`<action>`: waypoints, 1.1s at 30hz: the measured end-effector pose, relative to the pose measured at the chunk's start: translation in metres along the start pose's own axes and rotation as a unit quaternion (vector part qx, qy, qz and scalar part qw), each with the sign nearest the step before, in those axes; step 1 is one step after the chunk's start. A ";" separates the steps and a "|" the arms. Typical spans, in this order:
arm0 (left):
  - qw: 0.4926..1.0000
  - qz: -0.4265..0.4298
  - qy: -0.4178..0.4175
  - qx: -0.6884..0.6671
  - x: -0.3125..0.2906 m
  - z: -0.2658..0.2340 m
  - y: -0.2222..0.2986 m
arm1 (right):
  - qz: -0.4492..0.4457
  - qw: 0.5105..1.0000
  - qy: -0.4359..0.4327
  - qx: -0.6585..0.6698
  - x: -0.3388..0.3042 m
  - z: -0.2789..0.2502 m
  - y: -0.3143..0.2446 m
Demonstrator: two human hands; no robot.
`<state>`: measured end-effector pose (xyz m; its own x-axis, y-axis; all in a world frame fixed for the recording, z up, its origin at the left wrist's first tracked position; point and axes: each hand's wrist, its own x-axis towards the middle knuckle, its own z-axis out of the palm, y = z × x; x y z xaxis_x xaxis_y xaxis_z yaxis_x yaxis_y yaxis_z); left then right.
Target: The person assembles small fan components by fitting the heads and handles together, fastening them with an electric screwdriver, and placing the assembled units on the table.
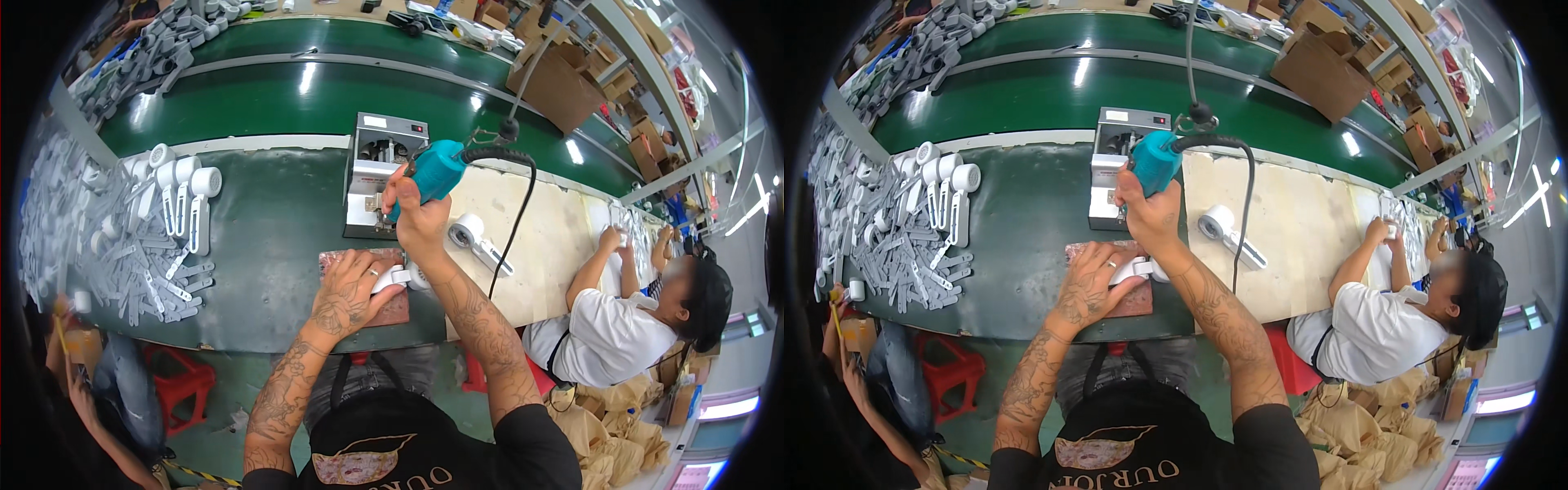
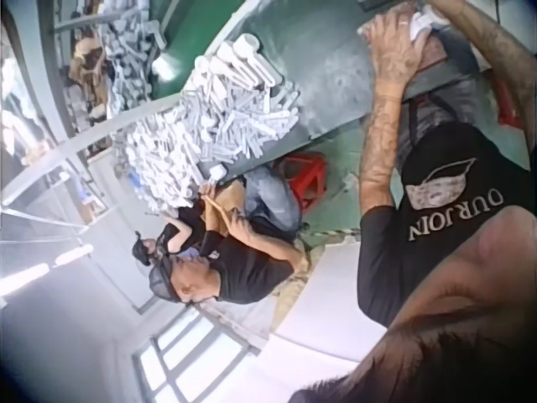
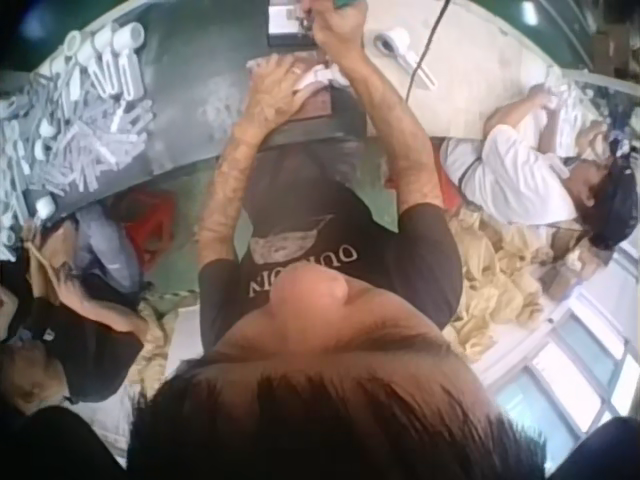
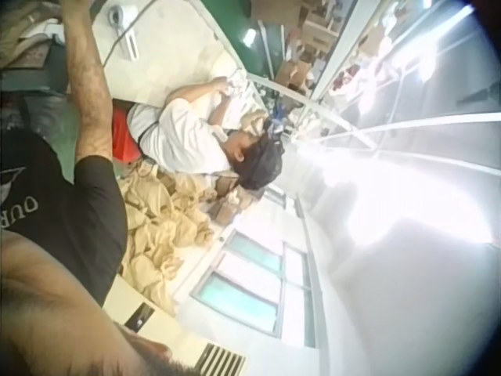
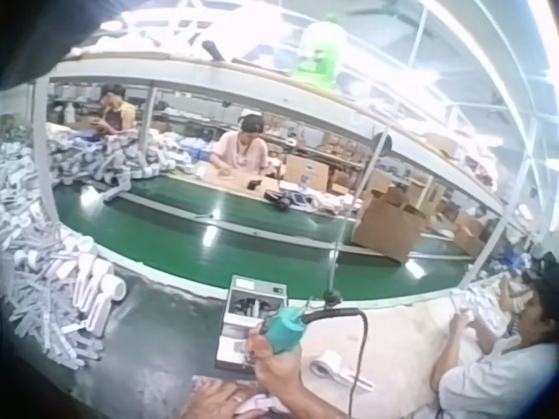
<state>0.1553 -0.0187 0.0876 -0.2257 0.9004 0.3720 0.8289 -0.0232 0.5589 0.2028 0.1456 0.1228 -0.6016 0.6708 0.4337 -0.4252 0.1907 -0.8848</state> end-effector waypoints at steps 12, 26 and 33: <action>1.000 -0.018 -0.015 -0.008 0.001 -0.001 -0.002 | 0.070 0.997 0.017 0.003 -0.046 -0.016 -0.037; 1.000 -0.010 -0.024 0.011 0.001 0.004 0.000 | 0.089 0.992 0.041 0.078 -0.068 -0.022 -0.006; 0.999 0.002 -0.022 0.044 0.001 0.000 0.000 | 0.084 0.995 0.020 0.053 -0.059 -0.019 -0.014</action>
<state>0.1555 -0.0175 0.0882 -0.2011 0.9186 0.3402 0.8722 0.0099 0.4890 0.2572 0.1167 0.1058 -0.6445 0.7147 0.2716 -0.3907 -0.0025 -0.9205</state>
